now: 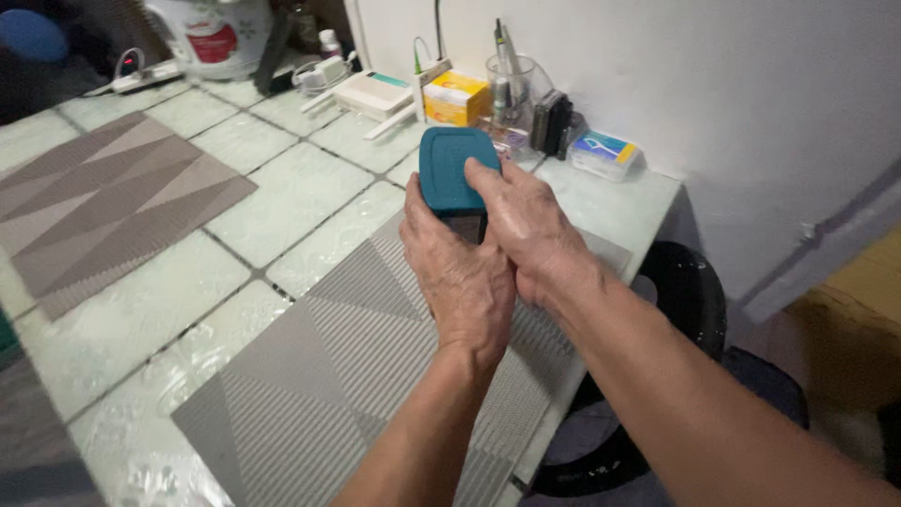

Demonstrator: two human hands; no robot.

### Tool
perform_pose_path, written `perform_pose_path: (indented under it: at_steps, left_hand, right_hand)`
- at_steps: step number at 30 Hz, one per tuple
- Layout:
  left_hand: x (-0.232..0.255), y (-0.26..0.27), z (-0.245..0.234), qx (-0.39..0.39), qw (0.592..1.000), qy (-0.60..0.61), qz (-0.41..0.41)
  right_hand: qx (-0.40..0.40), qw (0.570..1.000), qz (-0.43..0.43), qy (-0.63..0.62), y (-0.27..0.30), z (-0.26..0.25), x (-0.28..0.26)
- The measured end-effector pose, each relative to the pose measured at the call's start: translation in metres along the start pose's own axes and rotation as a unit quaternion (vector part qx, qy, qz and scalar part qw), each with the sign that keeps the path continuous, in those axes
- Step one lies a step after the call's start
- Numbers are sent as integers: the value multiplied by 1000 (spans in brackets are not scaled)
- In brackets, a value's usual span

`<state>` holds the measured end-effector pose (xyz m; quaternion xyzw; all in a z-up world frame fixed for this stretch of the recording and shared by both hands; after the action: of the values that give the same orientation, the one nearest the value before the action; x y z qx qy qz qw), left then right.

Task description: The person clears a dining table by moving a black chair, a white chair, and a red stool under the table. They then pick up a small blue container from the table and place it on the counter. The table is not wiped in this clip.

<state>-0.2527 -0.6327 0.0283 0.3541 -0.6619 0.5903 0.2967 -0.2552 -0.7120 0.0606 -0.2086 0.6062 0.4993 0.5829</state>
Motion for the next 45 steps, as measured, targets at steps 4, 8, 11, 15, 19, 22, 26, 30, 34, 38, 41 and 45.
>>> perform_pose_path:
  at_steps: [4, 8, 11, 15, 19, 22, 26, 30, 34, 38, 41, 45]
  left_hand:
    - [3, 0, 6, 27, 998, -27, 44]
    - [8, -7, 12, 23, 1000, -4, 13]
    - [8, -9, 13, 23, 1000, 0, -4]
    - [3, -18, 16, 28, 1000, 1, 13]
    - [-6, -20, 15, 23, 999, 24, -5]
    - [-12, -26, 13, 27, 999, 16, 12]
    - [-27, -35, 12, 8, 999, 30, -20]
    - [-42, -50, 5, 16, 999, 33, 1]
    - [-57, -56, -2, 10, 998, 58, -5]
    - [-68, -68, -4, -14, 996, 91, -19]
    - [-74, -77, -5, -12, 982, 178, -52]
    - [-79, -94, 4, 13, 975, 190, -118]
  right_hand:
    - [-32, 999, 19, -28, -11, -7, 2]
    - [-17, 999, -23, 19, -22, -12, -7]
    - [-21, 999, -4, 30, -26, -12, -9]
    - [-7, 999, 28, 39, -32, -9, -14]
    - [5, 998, 46, 42, -39, -7, -10]
    - [-6, 999, 29, 31, -49, -2, -7]
    - [14, 999, 36, 32, -70, 3, 0]
    - [39, 997, 15, 65, -87, 18, 0]
    - [58, 995, 39, 71, -93, 27, 3]
    - [35, 998, 26, 37, -102, 34, -2]
    - [59, 996, 48, 43, -110, 40, -6]
    - [43, 997, 66, 13, -127, 45, -13]
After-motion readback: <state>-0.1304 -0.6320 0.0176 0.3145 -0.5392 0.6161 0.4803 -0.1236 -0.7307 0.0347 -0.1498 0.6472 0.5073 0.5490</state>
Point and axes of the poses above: each hand's wrist, its own y-axis away from the middle knuckle, its own z-axis out of the palm, x = y × z, the point moved 1 cm from there along -y, towards the middle knuckle, and after that the axes turned 14 degrees about z, right-handed, at the moved point
